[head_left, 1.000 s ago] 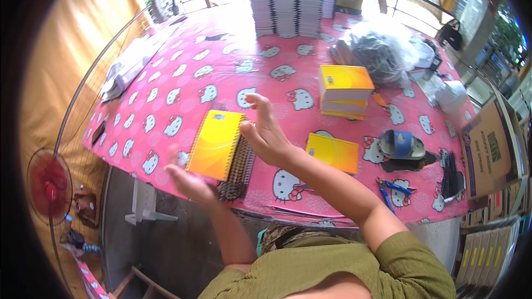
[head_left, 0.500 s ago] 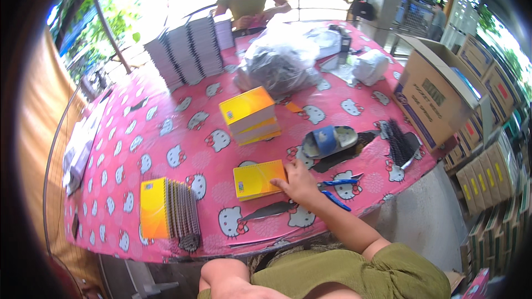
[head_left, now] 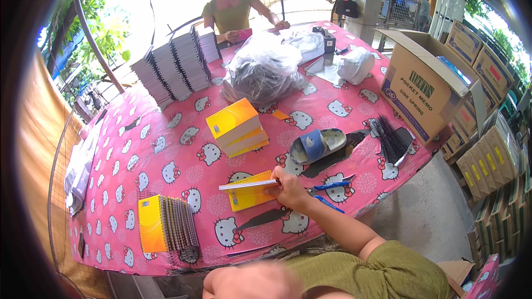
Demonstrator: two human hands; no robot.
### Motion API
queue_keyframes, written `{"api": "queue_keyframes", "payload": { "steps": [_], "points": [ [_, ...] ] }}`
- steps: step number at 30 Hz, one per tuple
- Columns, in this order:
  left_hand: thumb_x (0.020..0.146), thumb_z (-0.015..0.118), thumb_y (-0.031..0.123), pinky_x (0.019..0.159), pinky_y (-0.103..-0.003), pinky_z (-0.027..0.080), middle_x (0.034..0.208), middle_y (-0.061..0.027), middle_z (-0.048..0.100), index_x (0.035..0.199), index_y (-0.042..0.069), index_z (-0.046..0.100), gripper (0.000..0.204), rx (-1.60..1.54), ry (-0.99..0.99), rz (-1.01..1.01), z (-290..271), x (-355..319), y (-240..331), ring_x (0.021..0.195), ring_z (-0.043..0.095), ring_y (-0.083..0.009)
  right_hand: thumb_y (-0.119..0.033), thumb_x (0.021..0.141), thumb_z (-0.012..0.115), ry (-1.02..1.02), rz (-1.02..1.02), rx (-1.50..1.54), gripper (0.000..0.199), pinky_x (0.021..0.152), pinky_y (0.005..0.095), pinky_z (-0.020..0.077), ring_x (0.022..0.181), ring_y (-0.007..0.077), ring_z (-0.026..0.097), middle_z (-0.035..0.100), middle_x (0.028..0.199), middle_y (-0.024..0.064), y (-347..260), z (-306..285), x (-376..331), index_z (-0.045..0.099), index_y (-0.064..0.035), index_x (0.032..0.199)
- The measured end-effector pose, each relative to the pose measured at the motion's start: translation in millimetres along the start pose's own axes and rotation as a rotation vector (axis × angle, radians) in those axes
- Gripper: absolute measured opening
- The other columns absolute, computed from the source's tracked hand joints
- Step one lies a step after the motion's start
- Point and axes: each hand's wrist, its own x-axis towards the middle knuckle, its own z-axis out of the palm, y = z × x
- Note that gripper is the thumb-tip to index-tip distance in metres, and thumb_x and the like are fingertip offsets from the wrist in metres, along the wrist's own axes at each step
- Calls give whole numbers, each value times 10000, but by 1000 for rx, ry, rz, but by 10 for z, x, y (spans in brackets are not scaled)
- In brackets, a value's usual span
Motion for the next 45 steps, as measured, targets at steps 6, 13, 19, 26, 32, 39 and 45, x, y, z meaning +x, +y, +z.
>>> {"api": "queue_keyframes", "payload": {
  "steps": [6, 13, 19, 26, 32, 39, 45],
  "points": [
    [809, 653, 130, 1035, -476, 293, 872, -75, 671, 965, 60, 658, 172, 1665, 499, -838, -387, -583, -1155, 856, 630, -250, -150, 742, 775, 50, -35, -112, 332, 666, 405, 458, 785, 342, 602, 600, 820, 171, 113, -71, -33, 496, -39, 884],
    [797, 669, 84, 912, -407, 349, 813, -35, 668, 912, 92, 684, 116, 1430, 666, -770, -461, -836, -1016, 748, 588, -214, -261, 688, 817, 603, 105, -859, 417, 896, 402, 453, 1025, 315, 543, 576, 1044, 164, 463, -1994, 30, 629, -13, 964],
    [794, 682, 102, 947, -434, 328, 852, -18, 689, 909, 108, 704, 116, 1203, 782, -814, -435, -863, -1142, 819, 617, -203, -295, 762, 767, 540, 610, -1113, 387, 846, 434, 521, 1038, 341, 601, 605, 1041, 194, 1018, -2727, -184, 612, -6, 966],
    [726, 742, 100, 990, -382, 330, 920, -16, 702, 892, 118, 748, 167, 1723, 868, -808, -264, -768, -1213, 1005, 593, -230, -10, 778, 571, 531, 243, -1033, 192, 808, 434, 520, 959, 378, 619, 615, 998, 197, 700, -2662, 22, 617, -7, 965],
    [732, 784, 221, 954, -397, 292, 884, 27, 690, 892, 154, 761, 174, 1328, 989, -787, -304, -981, -1248, 924, 543, -193, -73, 742, 760, 187, -246, -330, 282, 745, 335, 517, 817, 237, 631, 640, 911, 111, -46, -1168, 92, 709, -61, 1019],
    [697, 797, 123, 768, -309, 429, 840, -30, 684, 855, 63, 743, 178, 1358, 1018, -758, -275, -814, -1199, 838, 541, -184, -39, 799, 711, 44, -326, -58, 243, 683, 296, 526, 775, 222, 644, 652, 917, 108, -258, -424, 53, 695, -45, 1041],
    [685, 813, 132, 756, -308, 435, 830, -27, 686, 803, 59, 735, 159, 1330, 1036, -717, -267, -906, -1223, 820, 542, -175, -207, 812, 720, 55, -163, -134, 182, 640, 322, 501, 739, 211, 642, 641, 808, 84, -400, -402, 94, 718, -64, 925]
  ]
}}
